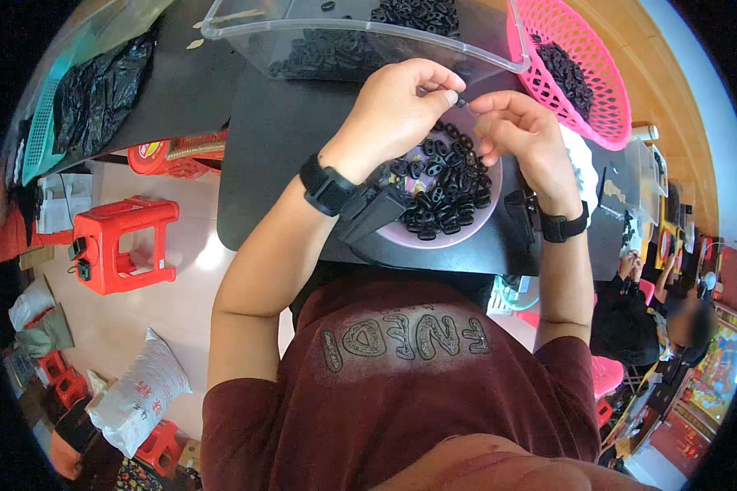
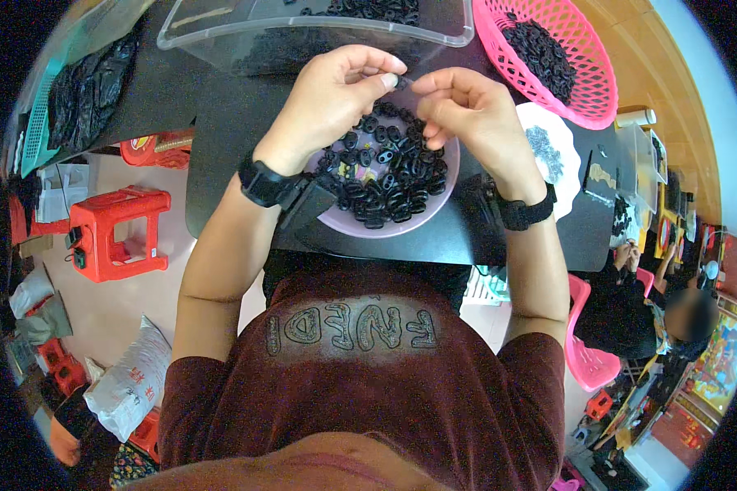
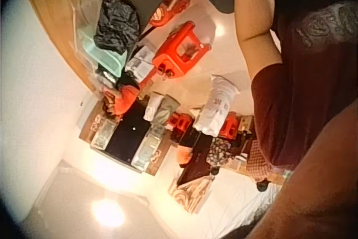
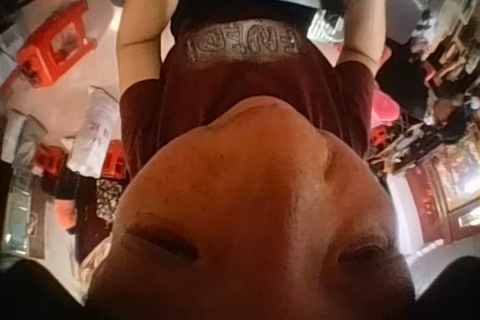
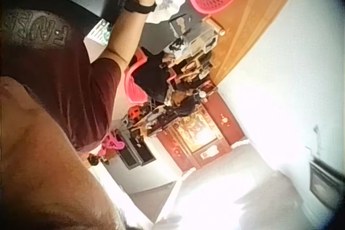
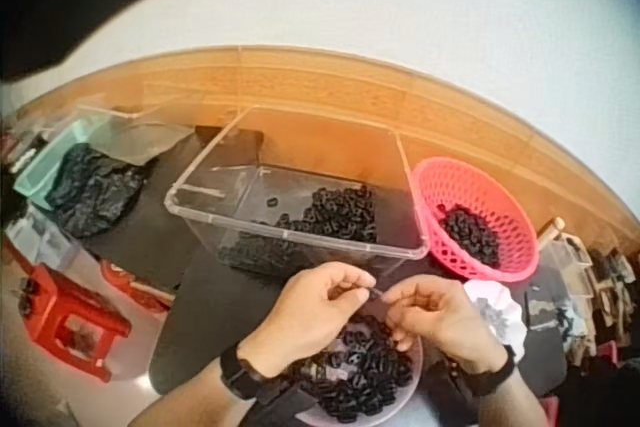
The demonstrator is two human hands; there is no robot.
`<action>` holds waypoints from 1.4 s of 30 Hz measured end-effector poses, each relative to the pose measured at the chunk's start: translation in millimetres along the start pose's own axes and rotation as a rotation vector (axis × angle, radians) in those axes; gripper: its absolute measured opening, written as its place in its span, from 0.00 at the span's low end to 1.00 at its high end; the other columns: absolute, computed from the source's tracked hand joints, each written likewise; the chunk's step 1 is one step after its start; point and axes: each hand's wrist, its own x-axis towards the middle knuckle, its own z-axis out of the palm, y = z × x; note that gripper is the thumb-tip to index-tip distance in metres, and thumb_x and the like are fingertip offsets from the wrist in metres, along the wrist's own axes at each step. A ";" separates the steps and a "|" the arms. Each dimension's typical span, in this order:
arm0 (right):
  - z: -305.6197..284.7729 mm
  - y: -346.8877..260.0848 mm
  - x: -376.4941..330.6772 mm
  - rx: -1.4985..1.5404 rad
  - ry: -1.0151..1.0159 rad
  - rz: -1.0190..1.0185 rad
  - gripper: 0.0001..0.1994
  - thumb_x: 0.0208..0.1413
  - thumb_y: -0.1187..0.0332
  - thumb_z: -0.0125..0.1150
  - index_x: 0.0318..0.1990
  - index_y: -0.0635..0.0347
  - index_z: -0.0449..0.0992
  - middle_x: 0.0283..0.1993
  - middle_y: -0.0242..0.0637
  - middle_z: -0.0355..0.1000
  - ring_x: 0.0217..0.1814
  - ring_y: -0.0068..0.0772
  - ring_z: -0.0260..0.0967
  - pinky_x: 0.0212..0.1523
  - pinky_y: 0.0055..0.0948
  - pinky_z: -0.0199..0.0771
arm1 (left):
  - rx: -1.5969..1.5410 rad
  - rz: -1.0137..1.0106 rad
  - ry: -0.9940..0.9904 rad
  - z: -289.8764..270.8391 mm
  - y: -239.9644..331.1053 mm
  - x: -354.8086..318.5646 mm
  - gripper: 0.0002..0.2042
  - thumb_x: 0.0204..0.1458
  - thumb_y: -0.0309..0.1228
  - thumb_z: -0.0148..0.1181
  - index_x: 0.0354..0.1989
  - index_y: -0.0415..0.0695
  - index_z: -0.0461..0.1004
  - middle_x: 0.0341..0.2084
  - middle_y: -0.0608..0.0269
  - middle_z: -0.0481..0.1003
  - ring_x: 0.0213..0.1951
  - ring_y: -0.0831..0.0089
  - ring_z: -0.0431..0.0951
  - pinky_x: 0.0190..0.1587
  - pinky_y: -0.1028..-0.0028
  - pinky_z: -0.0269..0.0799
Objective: The person assembles cord locks by taking parts from bowls and inserting small springs into the plastic lock bodies by hand.
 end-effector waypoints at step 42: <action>26.0 32.2 -4.8 0.509 0.188 -0.248 0.08 0.60 0.73 0.57 0.44 0.66 0.74 0.37 0.37 0.76 0.35 0.25 0.76 0.39 0.23 0.80 | -0.069 0.102 0.064 14.4 23.3 -22.7 0.08 0.55 0.20 0.57 0.43 0.36 0.73 0.36 0.62 0.77 0.34 0.81 0.77 0.35 0.81 0.75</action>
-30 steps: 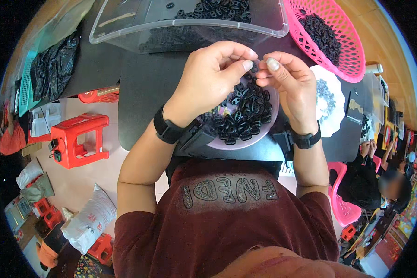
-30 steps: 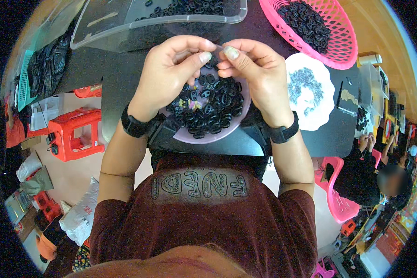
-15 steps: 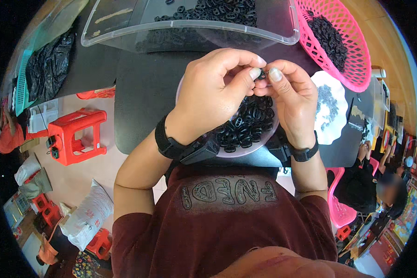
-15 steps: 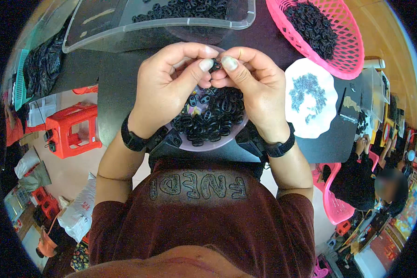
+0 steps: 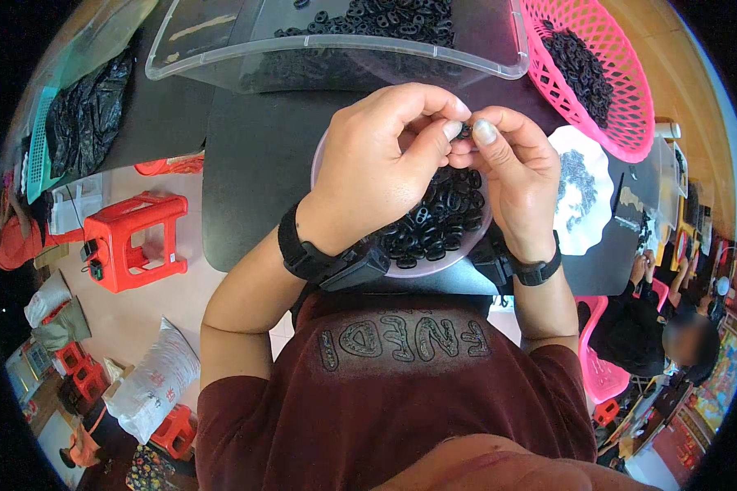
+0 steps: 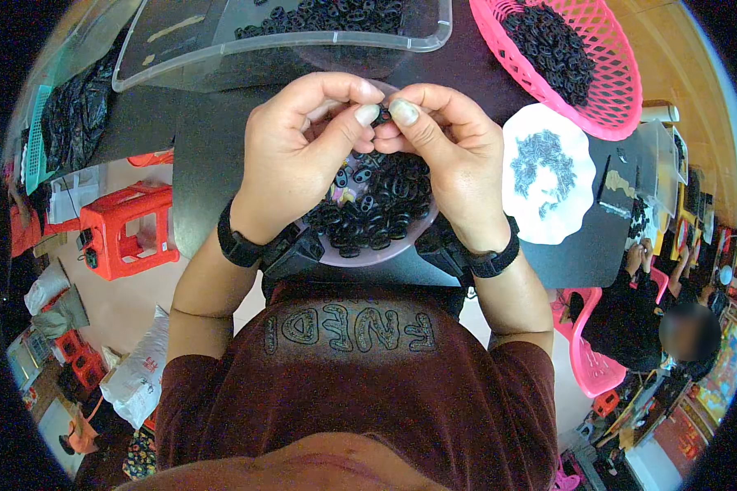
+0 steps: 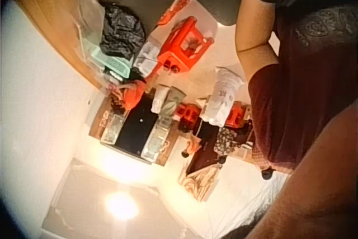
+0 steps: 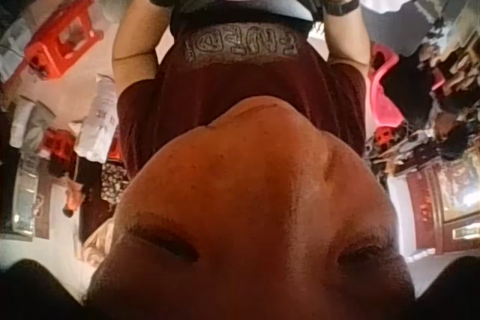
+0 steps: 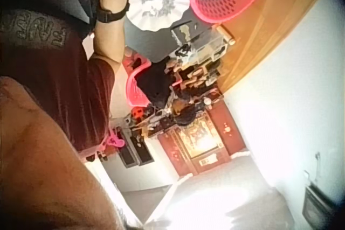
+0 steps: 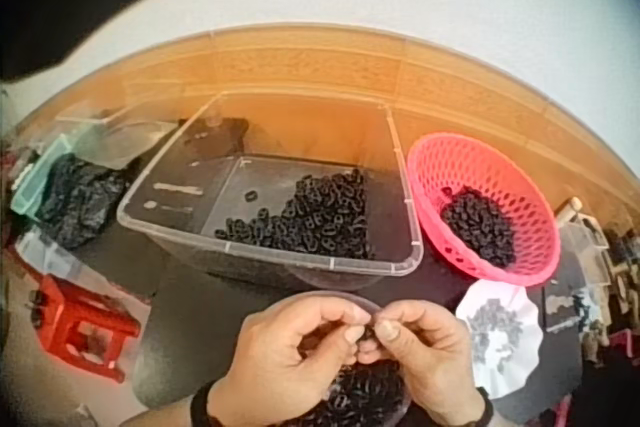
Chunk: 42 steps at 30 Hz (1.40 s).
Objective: The person assembles cord locks by taking parts from bowls and inserting small springs into the plastic lock bodies by hand.
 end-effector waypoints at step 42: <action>2.5 -1.5 -2.9 -0.069 -0.003 -0.030 0.08 0.59 0.74 0.58 0.43 0.67 0.75 0.38 0.35 0.76 0.36 0.22 0.75 0.41 0.21 0.78 | -0.083 0.020 0.002 2.6 3.4 -2.3 0.06 0.56 0.17 0.54 0.41 0.34 0.71 0.36 0.59 0.78 0.36 0.78 0.78 0.41 0.79 0.76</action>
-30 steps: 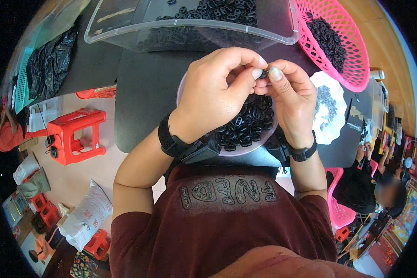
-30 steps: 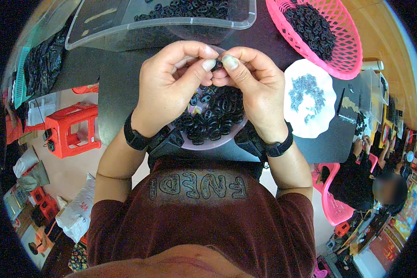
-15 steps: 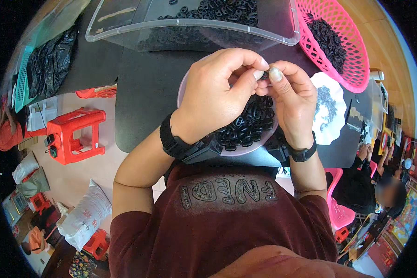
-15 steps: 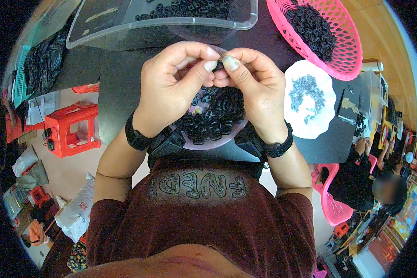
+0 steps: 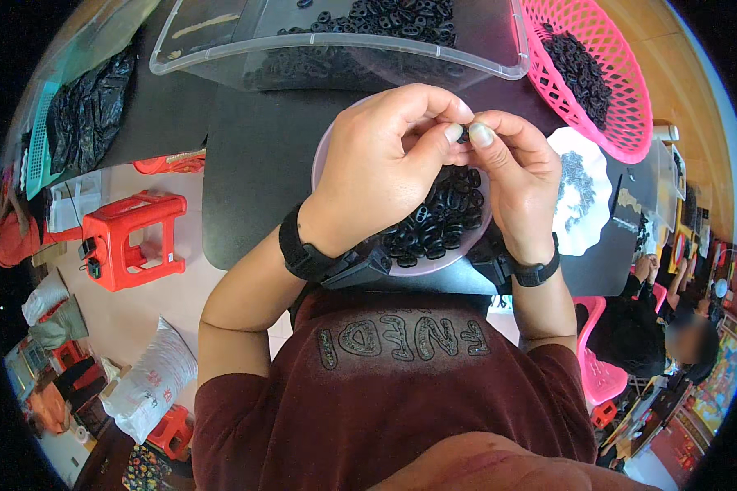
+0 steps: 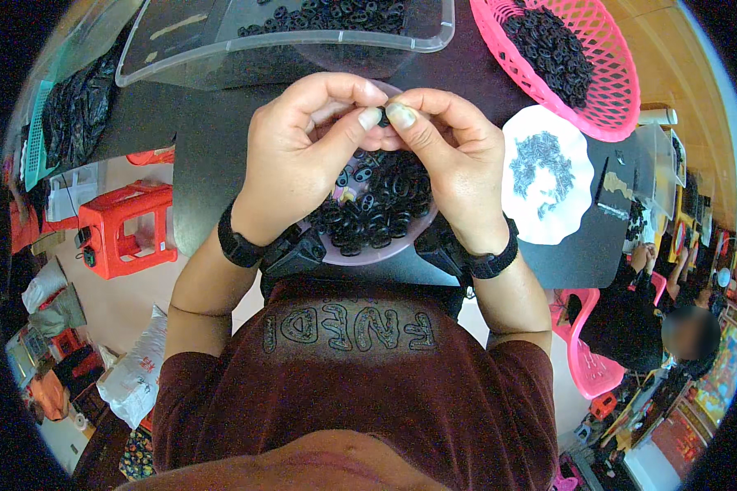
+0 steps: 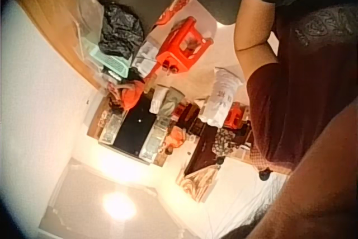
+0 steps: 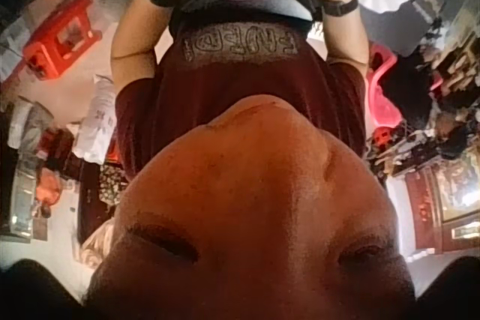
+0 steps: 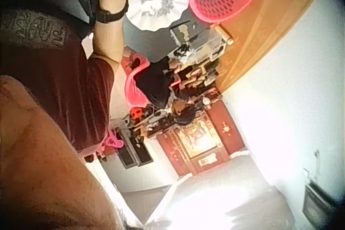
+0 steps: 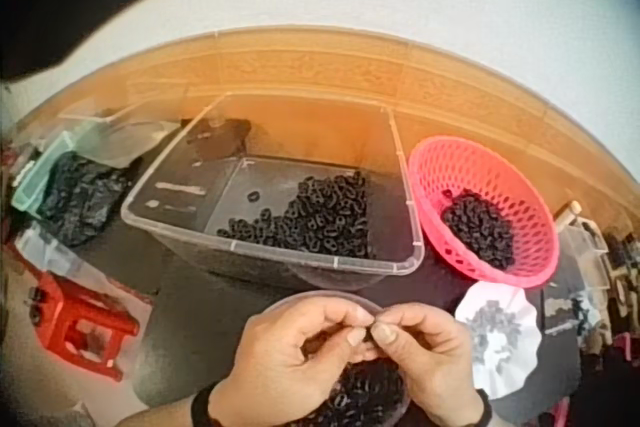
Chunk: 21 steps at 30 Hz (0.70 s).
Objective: The person assembles cord locks by taking parts from bowls and inserting small springs into the plastic lock bodies by hand.
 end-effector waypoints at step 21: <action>4.2 -2.0 -0.6 0.098 0.099 0.050 0.11 0.57 0.75 0.60 0.46 0.69 0.76 0.40 0.41 0.77 0.37 0.26 0.76 0.41 0.24 0.79 | -0.264 -0.170 0.116 5.0 0.7 0.9 0.03 0.54 0.17 0.55 0.36 0.36 0.70 0.30 0.64 0.76 0.34 0.77 0.79 0.37 0.78 0.77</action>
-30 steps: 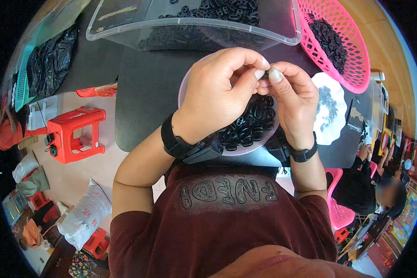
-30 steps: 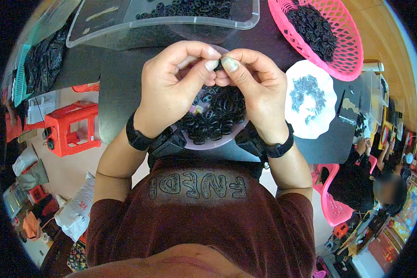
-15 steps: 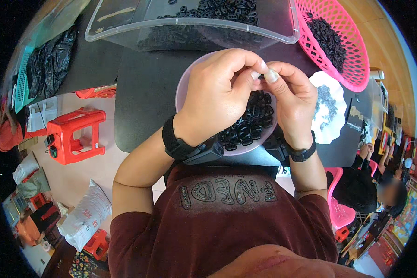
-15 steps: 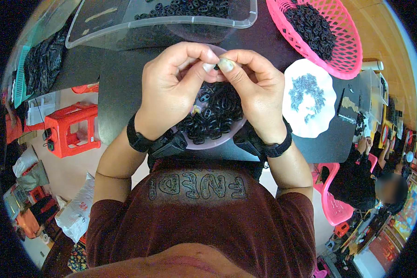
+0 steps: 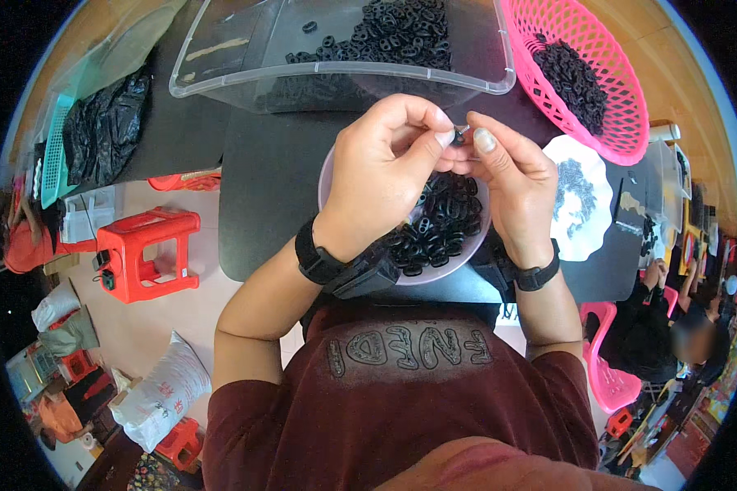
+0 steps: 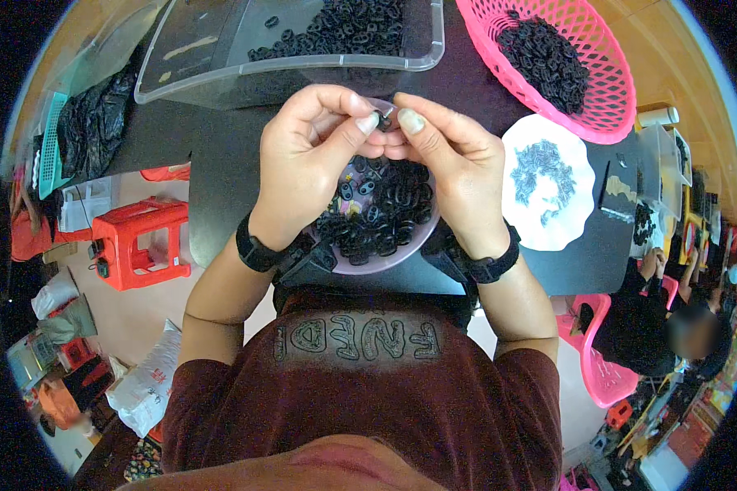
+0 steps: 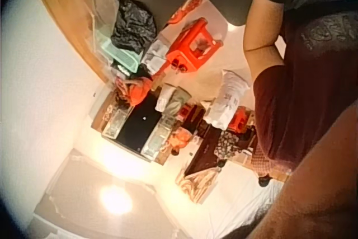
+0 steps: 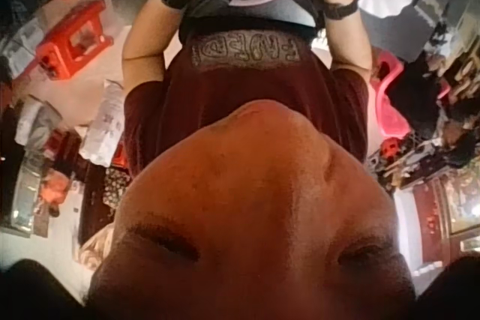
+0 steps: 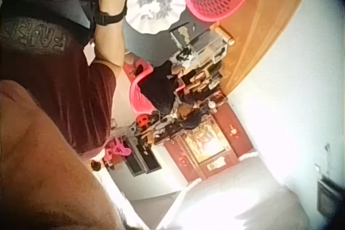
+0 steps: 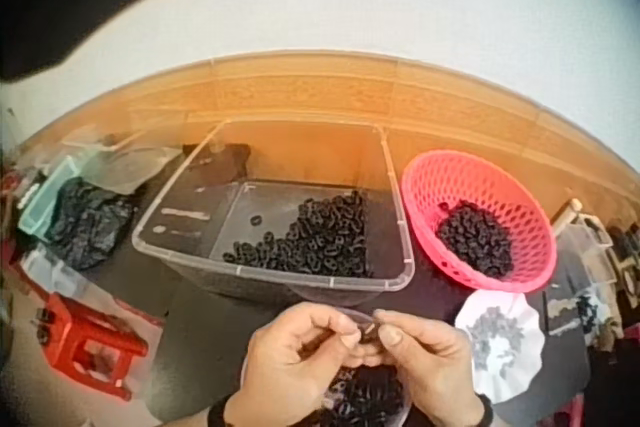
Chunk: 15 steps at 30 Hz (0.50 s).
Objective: The person assembles cord locks by taking parts from bowls and inserting small springs into the plastic lock bodies by hand.
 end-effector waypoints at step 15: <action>-10.5 -2.7 4.3 0.103 -0.114 -0.112 0.08 0.57 0.75 0.60 0.43 0.67 0.74 0.39 0.40 0.77 0.34 0.26 0.76 0.39 0.24 0.79 | 0.436 -0.094 -0.199 -20.5 20.7 9.4 0.08 0.55 0.22 0.57 0.43 0.37 0.71 0.33 0.62 0.77 0.31 0.77 0.78 0.33 0.79 0.75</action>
